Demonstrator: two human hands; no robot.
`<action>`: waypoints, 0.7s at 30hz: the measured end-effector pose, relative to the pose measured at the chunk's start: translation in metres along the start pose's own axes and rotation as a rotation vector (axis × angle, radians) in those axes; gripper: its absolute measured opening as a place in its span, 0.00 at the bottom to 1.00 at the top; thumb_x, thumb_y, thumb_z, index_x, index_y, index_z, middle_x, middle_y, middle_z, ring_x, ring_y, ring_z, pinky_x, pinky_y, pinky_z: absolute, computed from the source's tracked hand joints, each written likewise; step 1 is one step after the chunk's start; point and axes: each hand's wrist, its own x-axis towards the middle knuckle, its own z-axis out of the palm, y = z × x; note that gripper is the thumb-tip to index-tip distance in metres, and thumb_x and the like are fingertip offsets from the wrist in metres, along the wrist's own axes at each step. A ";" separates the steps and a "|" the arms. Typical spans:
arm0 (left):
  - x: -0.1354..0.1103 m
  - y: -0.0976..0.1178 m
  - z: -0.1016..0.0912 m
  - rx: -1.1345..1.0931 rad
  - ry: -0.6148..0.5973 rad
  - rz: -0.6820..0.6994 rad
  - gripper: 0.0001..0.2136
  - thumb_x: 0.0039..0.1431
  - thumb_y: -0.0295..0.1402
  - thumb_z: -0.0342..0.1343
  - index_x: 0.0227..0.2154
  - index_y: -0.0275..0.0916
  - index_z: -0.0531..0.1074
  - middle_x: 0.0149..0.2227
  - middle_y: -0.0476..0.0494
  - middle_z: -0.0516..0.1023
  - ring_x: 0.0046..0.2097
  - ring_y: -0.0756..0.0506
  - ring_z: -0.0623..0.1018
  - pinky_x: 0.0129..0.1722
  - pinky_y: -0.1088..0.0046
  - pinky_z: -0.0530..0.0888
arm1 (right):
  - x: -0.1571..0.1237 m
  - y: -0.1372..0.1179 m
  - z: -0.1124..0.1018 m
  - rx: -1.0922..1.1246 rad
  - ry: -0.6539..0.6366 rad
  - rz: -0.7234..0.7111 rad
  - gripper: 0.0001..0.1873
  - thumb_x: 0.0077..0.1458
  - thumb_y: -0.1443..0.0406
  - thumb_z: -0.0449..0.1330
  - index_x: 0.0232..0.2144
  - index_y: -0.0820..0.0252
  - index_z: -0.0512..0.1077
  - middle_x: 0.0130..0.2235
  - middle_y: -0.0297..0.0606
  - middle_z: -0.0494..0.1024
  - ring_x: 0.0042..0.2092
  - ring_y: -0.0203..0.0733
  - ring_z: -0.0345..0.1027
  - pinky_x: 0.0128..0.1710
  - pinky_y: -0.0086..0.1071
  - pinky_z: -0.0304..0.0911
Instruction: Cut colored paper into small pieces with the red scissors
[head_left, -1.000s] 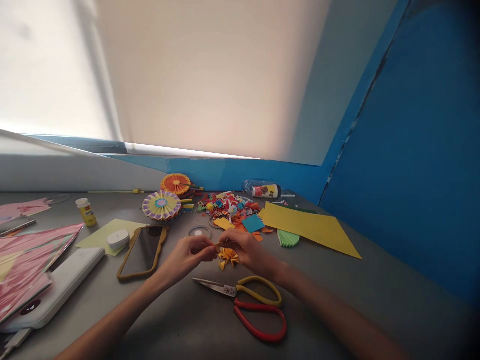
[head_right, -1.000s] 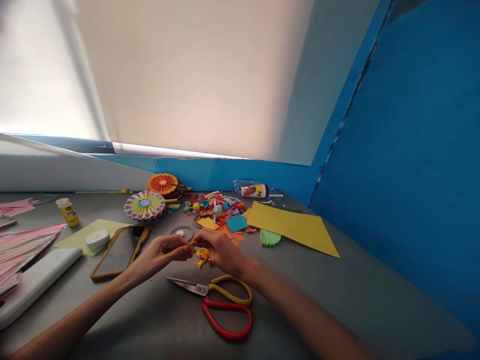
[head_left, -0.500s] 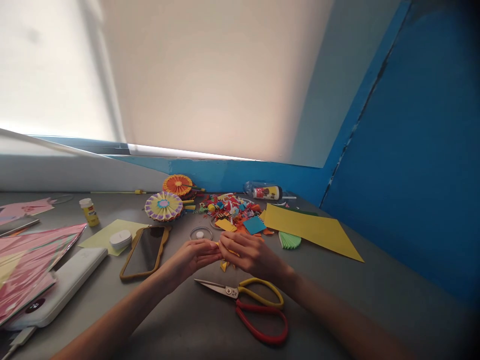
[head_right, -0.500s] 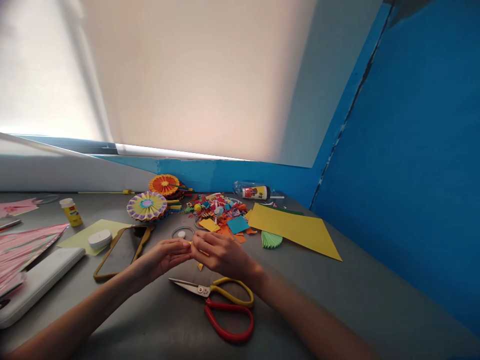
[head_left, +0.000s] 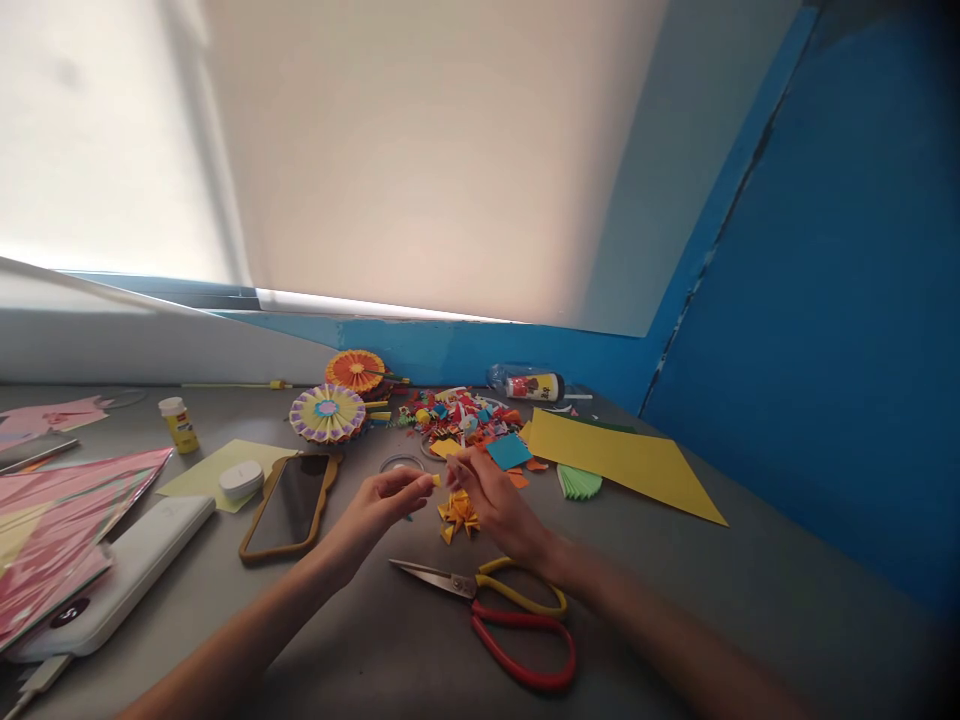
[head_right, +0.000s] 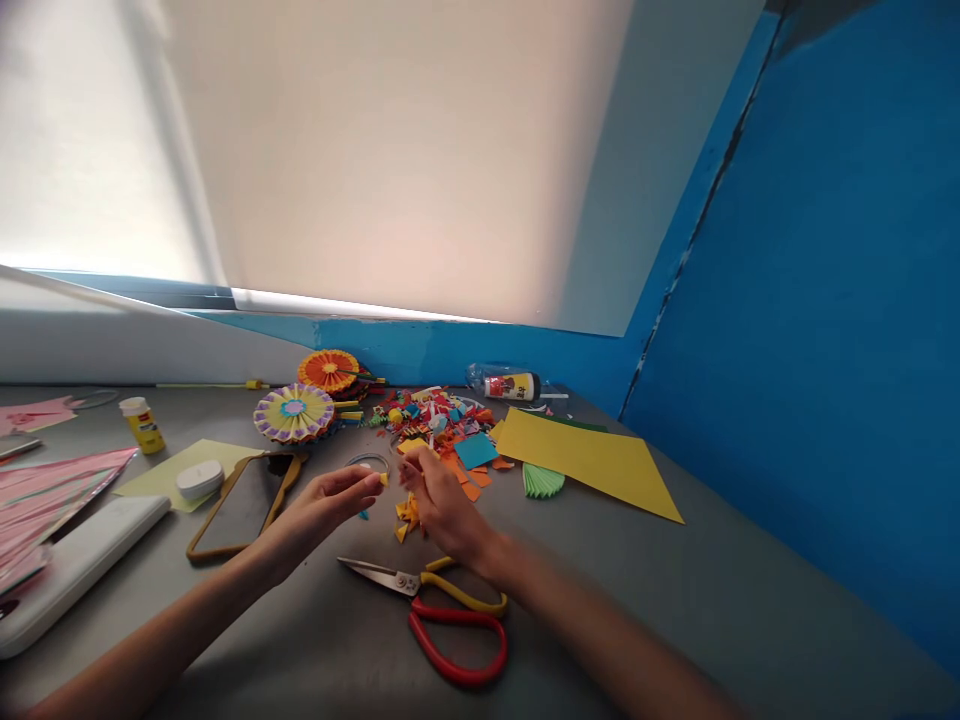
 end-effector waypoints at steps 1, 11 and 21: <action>0.000 0.001 0.002 0.072 0.011 0.040 0.13 0.56 0.43 0.55 0.36 0.37 0.75 0.38 0.45 0.77 0.45 0.44 0.74 0.45 0.73 0.68 | 0.000 -0.001 0.005 0.103 -0.028 0.093 0.19 0.67 0.59 0.38 0.38 0.60 0.66 0.35 0.39 0.73 0.36 0.37 0.69 0.37 0.31 0.67; 0.007 -0.007 0.010 0.375 0.036 0.204 0.14 0.58 0.43 0.52 0.32 0.36 0.72 0.32 0.45 0.73 0.36 0.46 0.72 0.34 0.74 0.68 | 0.001 0.005 0.016 0.183 -0.059 0.238 0.19 0.65 0.54 0.41 0.29 0.59 0.60 0.28 0.33 0.65 0.28 0.34 0.60 0.27 0.27 0.56; 0.000 0.001 0.010 0.241 -0.203 0.034 0.15 0.60 0.43 0.49 0.35 0.36 0.73 0.35 0.45 0.74 0.37 0.47 0.70 0.34 0.75 0.64 | 0.002 0.003 0.002 0.052 -0.217 0.113 0.19 0.67 0.59 0.39 0.28 0.60 0.62 0.27 0.33 0.68 0.27 0.32 0.59 0.28 0.27 0.52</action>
